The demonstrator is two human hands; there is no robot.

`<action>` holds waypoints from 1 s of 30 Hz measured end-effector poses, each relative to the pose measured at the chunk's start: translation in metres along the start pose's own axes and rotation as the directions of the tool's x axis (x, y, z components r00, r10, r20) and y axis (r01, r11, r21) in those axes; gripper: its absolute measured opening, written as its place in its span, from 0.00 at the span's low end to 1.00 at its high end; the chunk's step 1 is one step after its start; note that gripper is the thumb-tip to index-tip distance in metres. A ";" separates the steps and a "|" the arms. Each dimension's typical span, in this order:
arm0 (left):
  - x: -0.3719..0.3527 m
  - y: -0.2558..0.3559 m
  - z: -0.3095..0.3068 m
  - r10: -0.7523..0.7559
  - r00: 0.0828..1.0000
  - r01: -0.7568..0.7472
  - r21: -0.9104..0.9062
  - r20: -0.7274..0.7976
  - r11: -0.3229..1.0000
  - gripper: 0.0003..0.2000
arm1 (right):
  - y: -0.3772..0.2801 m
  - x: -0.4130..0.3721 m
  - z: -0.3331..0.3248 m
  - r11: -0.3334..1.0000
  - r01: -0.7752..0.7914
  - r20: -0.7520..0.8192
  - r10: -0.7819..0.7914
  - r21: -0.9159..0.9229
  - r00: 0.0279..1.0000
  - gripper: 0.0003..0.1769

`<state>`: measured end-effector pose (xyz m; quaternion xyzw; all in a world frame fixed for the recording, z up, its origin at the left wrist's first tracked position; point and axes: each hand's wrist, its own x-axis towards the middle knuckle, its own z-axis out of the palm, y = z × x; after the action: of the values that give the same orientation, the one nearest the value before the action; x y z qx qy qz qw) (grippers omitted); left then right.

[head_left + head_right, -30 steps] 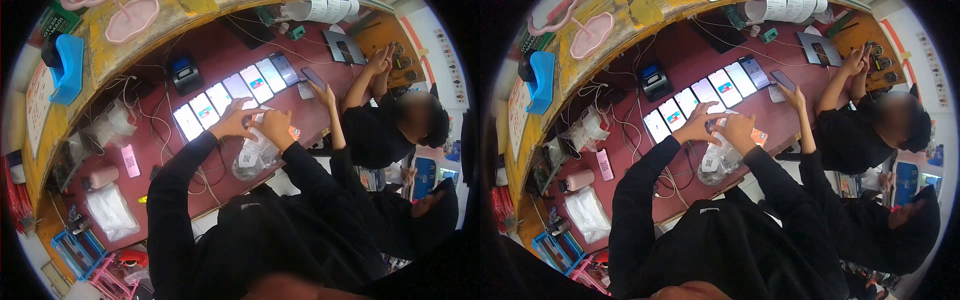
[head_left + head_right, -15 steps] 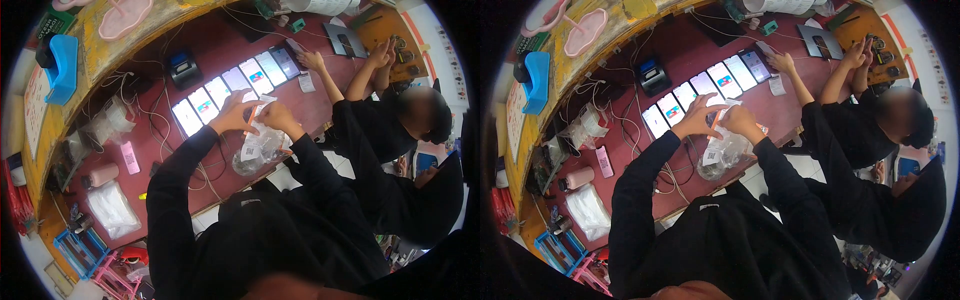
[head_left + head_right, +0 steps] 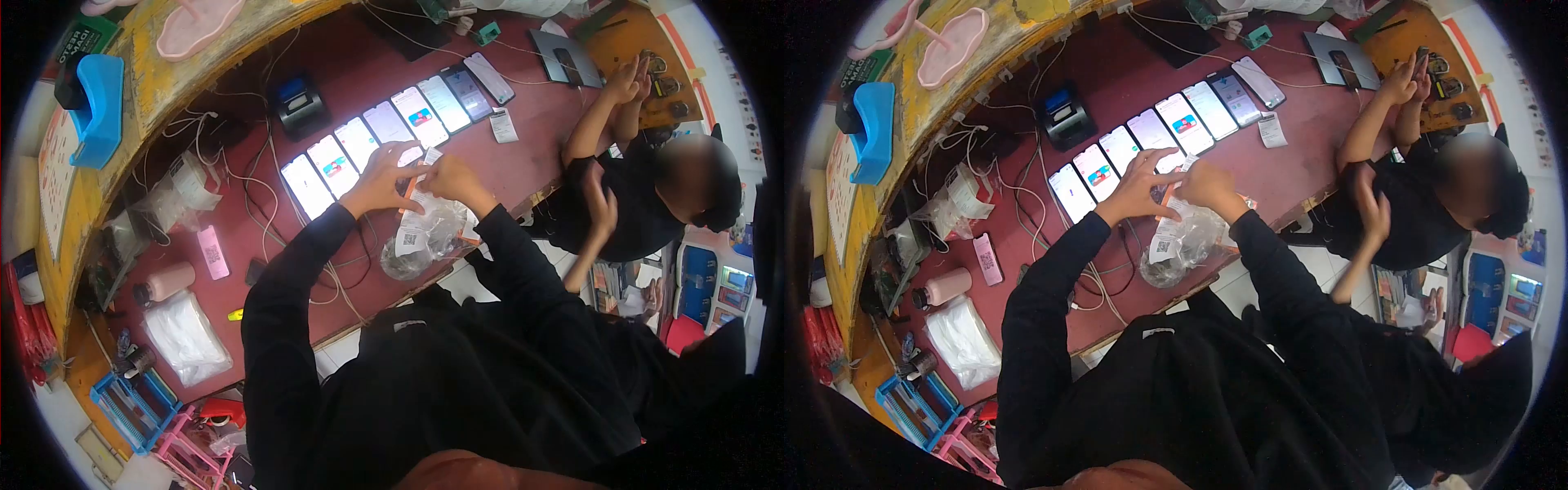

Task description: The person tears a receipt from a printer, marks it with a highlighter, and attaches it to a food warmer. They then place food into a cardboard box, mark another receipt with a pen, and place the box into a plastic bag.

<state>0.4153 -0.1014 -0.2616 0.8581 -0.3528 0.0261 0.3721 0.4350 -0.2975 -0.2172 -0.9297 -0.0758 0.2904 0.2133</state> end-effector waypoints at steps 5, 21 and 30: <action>0.004 0.003 -0.008 -0.003 0.998 0.005 -0.021 0.060 1.000 0.39 | -0.007 -0.008 0.011 0.913 -0.098 -0.167 0.034 -0.395 0.985 0.32; 0.004 0.003 -0.010 -0.090 0.992 0.095 -0.049 0.093 0.994 0.44 | 0.063 -0.059 0.000 0.959 0.110 -0.468 -0.224 -0.260 0.855 0.28; -0.009 -0.008 0.025 -0.271 0.960 0.277 -0.416 0.074 0.866 0.21 | 0.025 -0.118 0.001 0.896 0.428 -0.398 -0.437 -0.117 0.806 0.28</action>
<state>0.4080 -0.1087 -0.2873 0.7986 -0.2274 -0.1096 0.5463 0.3381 -0.3512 -0.1691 -0.9301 -0.2417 0.0295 0.2751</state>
